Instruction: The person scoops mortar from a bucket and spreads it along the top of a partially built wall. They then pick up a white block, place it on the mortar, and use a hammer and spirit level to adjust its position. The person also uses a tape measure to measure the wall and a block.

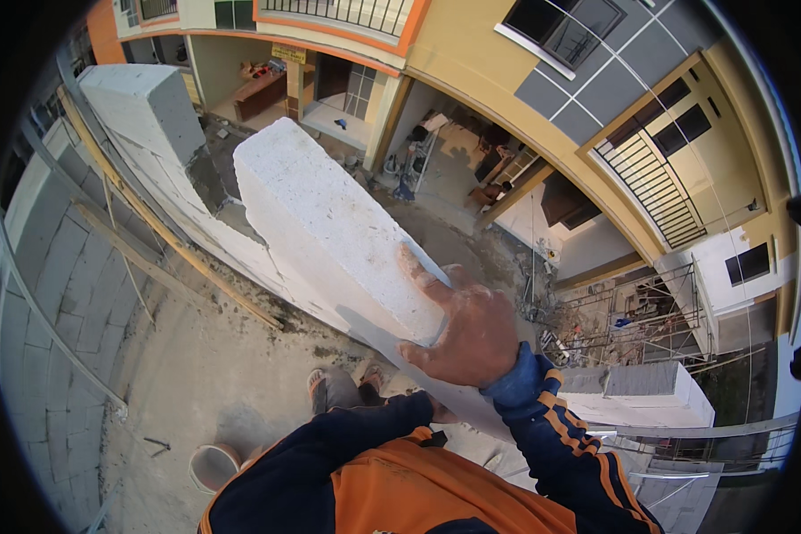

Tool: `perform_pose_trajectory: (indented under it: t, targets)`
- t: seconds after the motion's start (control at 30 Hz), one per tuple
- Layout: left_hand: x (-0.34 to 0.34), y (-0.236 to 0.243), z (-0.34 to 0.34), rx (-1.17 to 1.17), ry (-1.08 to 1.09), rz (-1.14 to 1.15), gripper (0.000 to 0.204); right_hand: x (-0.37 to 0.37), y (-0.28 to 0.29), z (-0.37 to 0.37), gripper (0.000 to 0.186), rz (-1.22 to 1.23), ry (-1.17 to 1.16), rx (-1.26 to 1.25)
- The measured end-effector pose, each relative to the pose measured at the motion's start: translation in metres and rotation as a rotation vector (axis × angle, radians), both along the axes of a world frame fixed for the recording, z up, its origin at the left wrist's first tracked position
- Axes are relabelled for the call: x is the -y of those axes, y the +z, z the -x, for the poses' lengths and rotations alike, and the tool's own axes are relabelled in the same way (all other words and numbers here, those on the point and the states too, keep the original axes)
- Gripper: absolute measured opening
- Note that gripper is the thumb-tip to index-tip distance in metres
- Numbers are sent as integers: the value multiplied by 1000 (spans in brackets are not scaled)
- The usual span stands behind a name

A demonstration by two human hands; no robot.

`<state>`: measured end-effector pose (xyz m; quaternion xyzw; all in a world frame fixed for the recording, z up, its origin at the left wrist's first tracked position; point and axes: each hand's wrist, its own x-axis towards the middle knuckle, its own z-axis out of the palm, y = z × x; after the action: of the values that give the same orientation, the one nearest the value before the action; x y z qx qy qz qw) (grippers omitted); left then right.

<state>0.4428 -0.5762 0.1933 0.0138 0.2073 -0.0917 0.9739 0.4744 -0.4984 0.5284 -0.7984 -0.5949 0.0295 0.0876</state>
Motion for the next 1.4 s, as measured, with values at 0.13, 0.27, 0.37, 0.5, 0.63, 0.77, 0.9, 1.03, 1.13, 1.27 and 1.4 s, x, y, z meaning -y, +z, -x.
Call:
perform_pose_trajectory:
  t: [0.13,0.27,0.37,0.5,0.63,0.77,0.9,1.03,1.13,1.27,1.4]
  targets:
    - [-158,54,34,217,559,25,73,-32,-6,-28,101,59,78,-124]
    - [-244,85,81,-87,1055,-256,73,-71,-22,-40,102,103,102,-20]
    - [-251,82,81,-391,983,-477,75,-100,-35,-45,102,160,99,-5]
    - [-221,74,64,-615,715,-642,68,-136,-58,-50,103,167,164,-42]
    - [-212,73,51,-640,617,-696,74,-168,-86,-48,97,100,235,-35]
    - [-215,74,39,-733,523,-482,87,-190,-101,-44,97,146,274,-32]
    - [-210,75,29,-832,430,-398,89,-207,-110,-36,102,177,318,-12]
    - [-206,71,17,-943,367,-392,87,-218,-118,-28,104,207,313,11]
    - [-204,66,9,-965,380,-337,85,-223,-121,-24,104,191,324,22]
    - [-204,64,7,-1009,380,-399,82,-226,-122,-20,103,223,297,9]
    - [-205,71,5,-1027,367,-347,81,-227,-121,-17,101,228,282,24]
